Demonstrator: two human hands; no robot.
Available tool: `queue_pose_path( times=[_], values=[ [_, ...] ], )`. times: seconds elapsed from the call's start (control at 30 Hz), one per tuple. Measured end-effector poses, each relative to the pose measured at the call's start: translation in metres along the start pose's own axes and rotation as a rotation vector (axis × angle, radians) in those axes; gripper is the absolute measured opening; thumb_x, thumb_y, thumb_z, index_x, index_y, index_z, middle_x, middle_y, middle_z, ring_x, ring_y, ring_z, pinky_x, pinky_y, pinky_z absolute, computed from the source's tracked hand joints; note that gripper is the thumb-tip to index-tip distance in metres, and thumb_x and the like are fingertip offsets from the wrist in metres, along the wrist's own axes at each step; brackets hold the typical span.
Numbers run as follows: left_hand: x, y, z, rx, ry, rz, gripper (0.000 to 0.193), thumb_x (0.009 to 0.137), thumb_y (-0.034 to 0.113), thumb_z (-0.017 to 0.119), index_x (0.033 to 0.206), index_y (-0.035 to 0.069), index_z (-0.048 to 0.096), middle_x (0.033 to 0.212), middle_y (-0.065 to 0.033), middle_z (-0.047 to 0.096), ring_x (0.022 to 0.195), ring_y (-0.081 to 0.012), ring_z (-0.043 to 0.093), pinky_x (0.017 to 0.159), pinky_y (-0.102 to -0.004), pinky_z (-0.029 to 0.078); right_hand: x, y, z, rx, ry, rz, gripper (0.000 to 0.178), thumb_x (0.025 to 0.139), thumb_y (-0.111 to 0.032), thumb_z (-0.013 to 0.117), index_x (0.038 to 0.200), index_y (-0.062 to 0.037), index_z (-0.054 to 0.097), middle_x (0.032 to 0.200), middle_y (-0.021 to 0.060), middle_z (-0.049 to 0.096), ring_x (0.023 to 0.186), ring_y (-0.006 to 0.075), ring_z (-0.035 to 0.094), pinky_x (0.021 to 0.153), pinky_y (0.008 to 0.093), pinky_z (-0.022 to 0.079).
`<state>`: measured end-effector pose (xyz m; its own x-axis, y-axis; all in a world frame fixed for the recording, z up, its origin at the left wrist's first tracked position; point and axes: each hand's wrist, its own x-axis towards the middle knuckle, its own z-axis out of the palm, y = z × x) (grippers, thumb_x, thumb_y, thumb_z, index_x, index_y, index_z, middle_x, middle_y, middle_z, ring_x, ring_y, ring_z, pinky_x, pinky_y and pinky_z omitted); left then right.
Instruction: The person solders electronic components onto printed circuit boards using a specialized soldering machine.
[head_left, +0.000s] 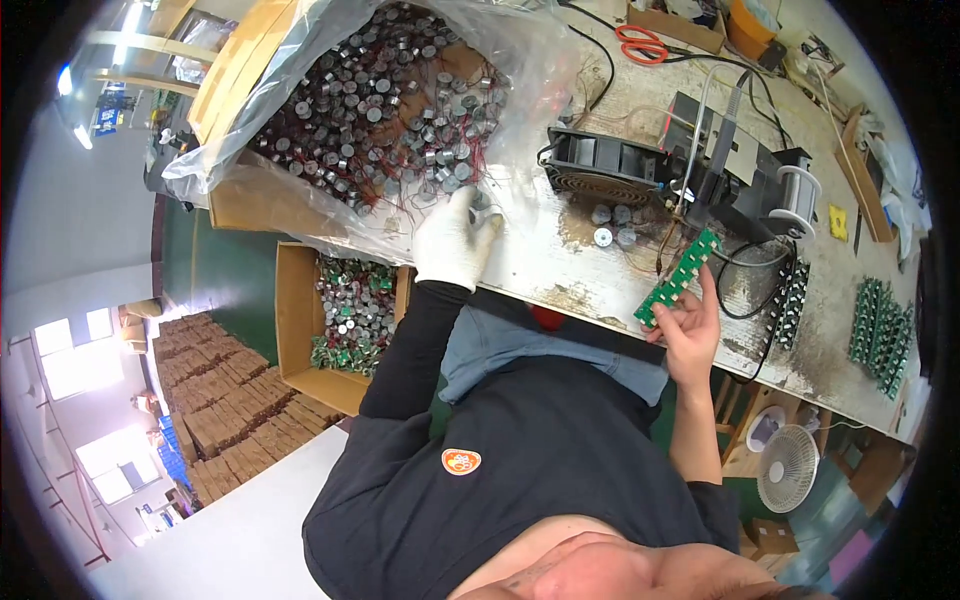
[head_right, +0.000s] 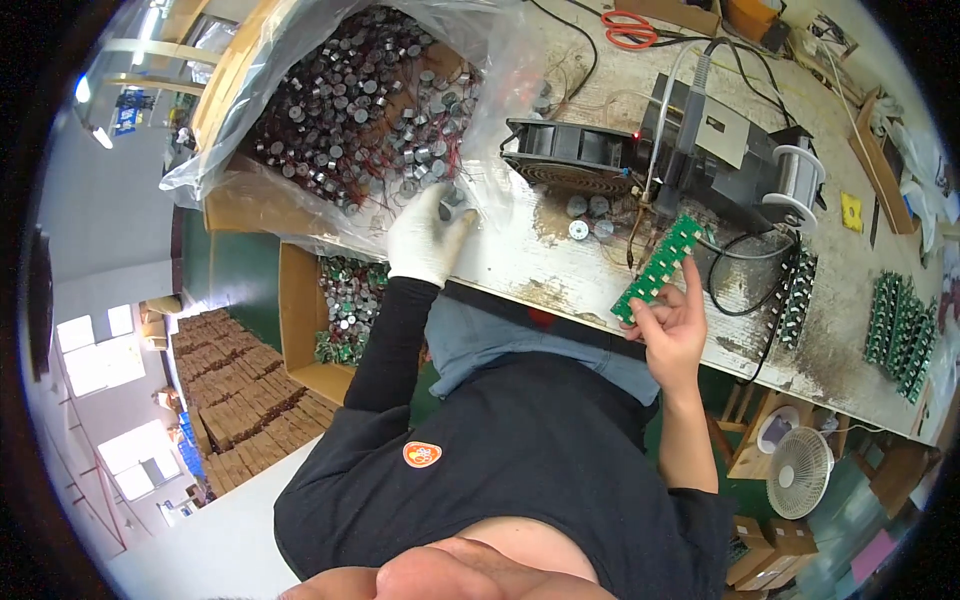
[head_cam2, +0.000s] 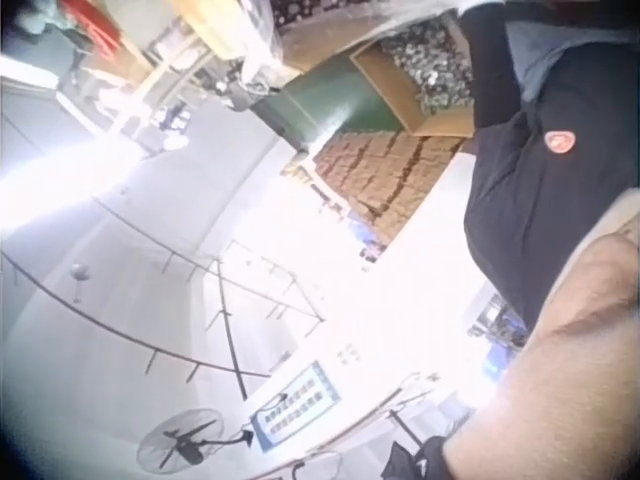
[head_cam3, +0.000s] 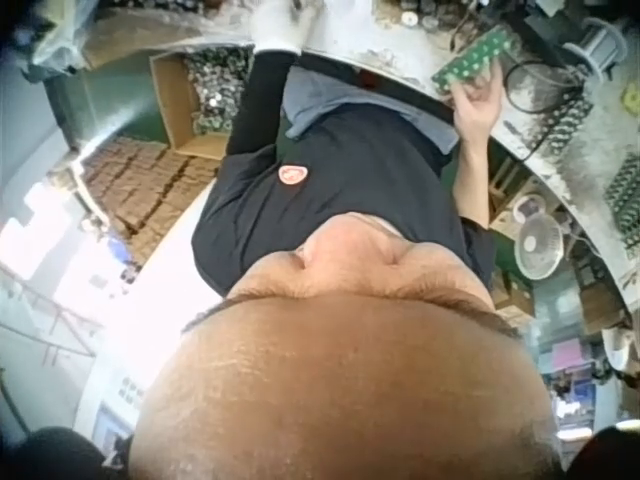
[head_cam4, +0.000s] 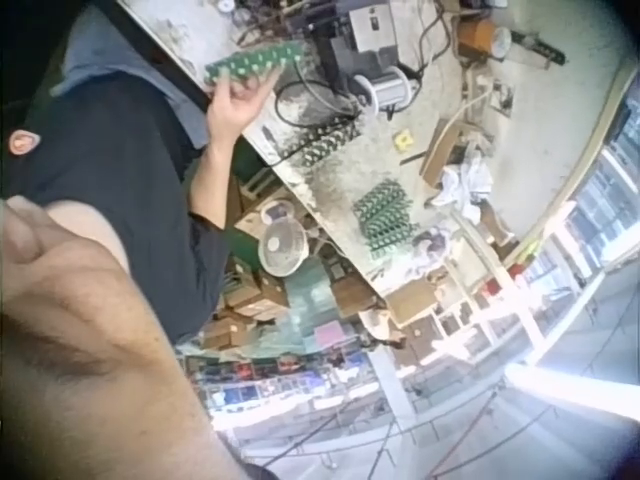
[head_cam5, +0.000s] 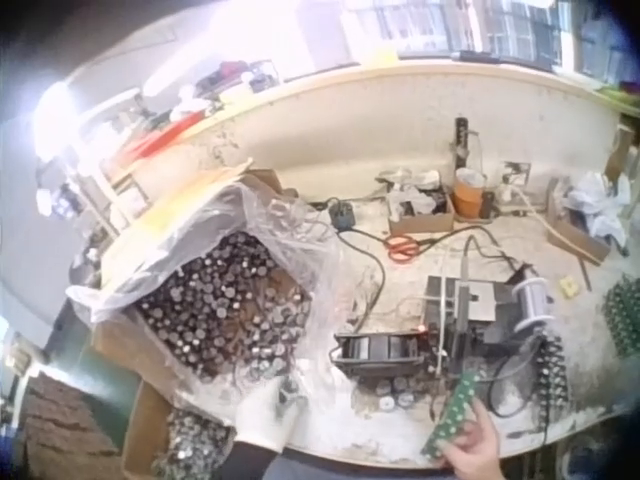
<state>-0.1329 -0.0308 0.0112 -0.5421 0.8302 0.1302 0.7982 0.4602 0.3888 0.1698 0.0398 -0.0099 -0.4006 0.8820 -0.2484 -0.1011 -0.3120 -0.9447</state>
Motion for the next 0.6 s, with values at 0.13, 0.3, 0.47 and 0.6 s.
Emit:
queue_pose_path(
  times=[0.13, 0.3, 0.47, 0.6],
  values=[
    [0.006, 0.007, -0.001, 0.127, -0.136, -0.140, 0.039, 0.076, 0.033, 0.070, 0.103, 0.007, 0.058, 0.078, -0.0126, 0.063, 0.073, -0.0335, 0.062, 0.065, -0.0403, 0.049, -0.001, 0.001, -0.001, 0.021, -0.008, -0.007, 0.077, 0.083, 0.010, 0.058, 0.145, -0.0002, 0.014, 0.097, 0.0161, 0.058, 0.062, 0.0116, 0.060, 0.052, 0.0223, 0.051],
    [-0.015, 0.008, 0.003, 0.097, -0.042, 0.033, 0.027, 0.078, 0.028, 0.070, 0.082, 0.005, 0.056, 0.071, -0.0130, 0.059, 0.069, -0.0338, 0.061, 0.062, -0.0404, 0.047, -0.002, 0.005, -0.003, 0.014, -0.011, -0.029, 0.077, 0.083, 0.011, 0.058, 0.145, 0.0004, 0.014, 0.099, 0.0173, 0.059, 0.063, 0.0125, 0.060, 0.052, 0.0224, 0.051],
    [-0.041, 0.013, 0.008, -0.160, 0.000, -0.043, 0.018, 0.076, 0.016, 0.070, 0.083, 0.005, 0.058, 0.069, -0.0110, 0.062, 0.063, -0.0293, 0.062, 0.058, -0.0357, 0.048, -0.001, 0.006, -0.005, 0.013, -0.032, -0.026, 0.076, 0.083, 0.010, 0.057, 0.145, 0.0006, 0.013, 0.100, 0.0183, 0.058, 0.067, 0.0136, 0.061, 0.052, 0.0228, 0.052],
    [-0.044, 0.009, 0.011, -0.541, 0.074, -0.189, 0.015, 0.078, 0.010, 0.070, 0.086, 0.003, 0.059, 0.072, -0.0084, 0.066, 0.060, -0.0180, 0.063, 0.058, -0.0294, 0.048, 0.000, 0.002, -0.003, 0.008, -0.025, -0.023, 0.076, 0.083, 0.010, 0.057, 0.144, 0.0009, 0.013, 0.100, 0.0185, 0.058, 0.068, 0.0139, 0.062, 0.051, 0.0229, 0.052]
  ],
)
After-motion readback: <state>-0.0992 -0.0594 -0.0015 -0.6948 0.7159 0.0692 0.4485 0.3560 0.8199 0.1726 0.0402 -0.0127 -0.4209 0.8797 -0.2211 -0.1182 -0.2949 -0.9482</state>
